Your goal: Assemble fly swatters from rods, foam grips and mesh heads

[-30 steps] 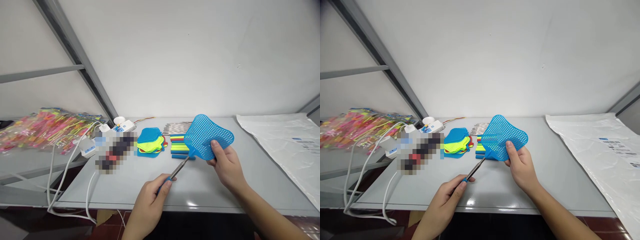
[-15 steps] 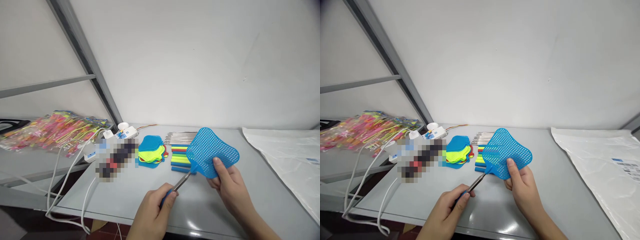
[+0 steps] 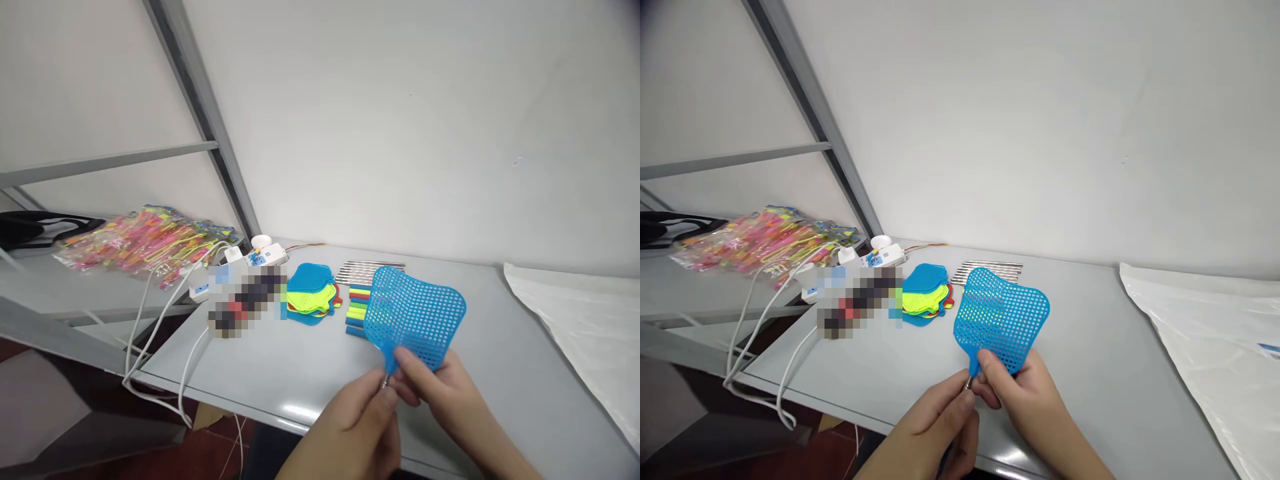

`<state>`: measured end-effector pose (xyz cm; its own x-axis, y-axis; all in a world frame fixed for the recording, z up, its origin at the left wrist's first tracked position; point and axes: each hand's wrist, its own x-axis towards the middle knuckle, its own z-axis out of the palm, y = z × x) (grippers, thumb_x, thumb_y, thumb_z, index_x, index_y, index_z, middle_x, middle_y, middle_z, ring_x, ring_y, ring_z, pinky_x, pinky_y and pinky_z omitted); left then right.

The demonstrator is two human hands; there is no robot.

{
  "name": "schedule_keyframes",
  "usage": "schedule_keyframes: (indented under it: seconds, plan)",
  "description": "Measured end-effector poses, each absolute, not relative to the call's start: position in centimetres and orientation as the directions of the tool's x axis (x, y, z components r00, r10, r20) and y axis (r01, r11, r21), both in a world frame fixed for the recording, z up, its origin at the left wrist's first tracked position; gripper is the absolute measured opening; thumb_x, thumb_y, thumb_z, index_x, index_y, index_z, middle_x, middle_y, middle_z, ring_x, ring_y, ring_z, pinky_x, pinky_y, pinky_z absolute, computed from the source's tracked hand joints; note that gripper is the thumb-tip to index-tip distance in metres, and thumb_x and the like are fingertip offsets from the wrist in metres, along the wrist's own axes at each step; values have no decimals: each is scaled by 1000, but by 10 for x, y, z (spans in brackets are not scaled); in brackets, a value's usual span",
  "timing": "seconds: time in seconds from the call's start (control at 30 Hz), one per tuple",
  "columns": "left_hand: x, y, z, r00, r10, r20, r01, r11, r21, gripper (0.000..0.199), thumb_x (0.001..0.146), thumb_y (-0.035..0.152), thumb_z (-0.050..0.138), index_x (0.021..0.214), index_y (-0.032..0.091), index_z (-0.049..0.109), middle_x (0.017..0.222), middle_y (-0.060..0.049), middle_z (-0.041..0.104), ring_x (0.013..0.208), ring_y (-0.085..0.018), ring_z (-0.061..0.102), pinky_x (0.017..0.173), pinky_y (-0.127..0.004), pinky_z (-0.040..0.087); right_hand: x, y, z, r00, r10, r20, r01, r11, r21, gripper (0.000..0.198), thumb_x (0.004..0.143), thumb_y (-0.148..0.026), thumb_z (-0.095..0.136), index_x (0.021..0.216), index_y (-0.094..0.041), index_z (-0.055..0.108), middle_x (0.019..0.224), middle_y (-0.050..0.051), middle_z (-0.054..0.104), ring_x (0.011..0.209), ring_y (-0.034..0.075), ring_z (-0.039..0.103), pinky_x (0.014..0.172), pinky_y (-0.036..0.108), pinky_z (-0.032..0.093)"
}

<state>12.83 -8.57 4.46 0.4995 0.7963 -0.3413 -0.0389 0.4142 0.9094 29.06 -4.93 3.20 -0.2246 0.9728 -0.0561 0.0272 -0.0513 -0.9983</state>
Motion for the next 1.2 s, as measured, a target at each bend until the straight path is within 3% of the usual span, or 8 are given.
schedule_keyframes:
  seconds: [0.13,0.3,0.37,0.57,0.63,0.8,0.97,1.2]
  plan:
    - [129,-100,27,509,789,-344,-119,461,880,33,94,52,40,85,21,48,46,11,28,37,-6,16,35,-19,11,310,-35,39,-94,995,-21,34,-18,-999,37,81,-48,66,62,-17,61,54,-2,44,51,11,37,49,26,29]
    - [121,-111,22,475,784,-398,7,450,893,35,94,53,41,86,20,50,47,11,27,38,-6,15,35,-18,10,320,-25,49,180,983,35,-276,85,-957,38,81,-40,70,61,-20,45,52,-9,23,47,7,17,44,25,15]
    - [121,-111,21,520,768,-374,22,426,905,35,94,53,39,87,20,49,46,11,31,35,-6,17,33,-18,14,308,-35,48,140,990,20,-282,59,-958,35,83,-44,67,66,-21,47,53,-9,24,46,7,17,43,24,16]
    - [119,-110,20,502,797,-337,143,307,941,36,95,51,35,85,20,51,44,10,31,37,-8,23,37,-20,20,302,-60,50,-390,920,-42,126,8,-992,38,90,-48,55,74,-15,65,55,-5,38,52,9,34,49,23,25]
    - [116,-110,23,510,795,-329,239,237,942,39,95,52,36,81,20,51,47,8,33,42,-9,29,42,-20,24,317,-49,60,-356,934,-30,66,-7,-998,40,90,-49,55,72,-15,64,49,-7,32,47,7,27,46,23,19]
    - [111,-101,19,492,824,-282,379,89,921,44,93,60,34,84,22,54,46,7,33,46,-13,35,47,-23,26,313,-37,57,89,996,5,-377,38,-925,37,85,-53,60,71,-19,53,44,-12,20,41,5,14,41,21,13]
    - [112,-98,6,513,810,-283,400,66,914,49,94,61,25,88,21,52,45,8,30,44,-13,33,47,-24,22,282,-65,23,-249,965,-83,-244,-145,-959,42,84,-58,57,76,-17,55,45,-11,28,41,6,19,41,22,14]
    - [106,-100,16,443,862,-248,630,-102,770,35,95,49,28,83,25,51,52,4,39,50,-17,43,51,-26,22,329,-31,50,323,942,94,-317,201,-927,36,84,-51,61,73,-18,55,47,-11,23,44,6,15,42,22,13]
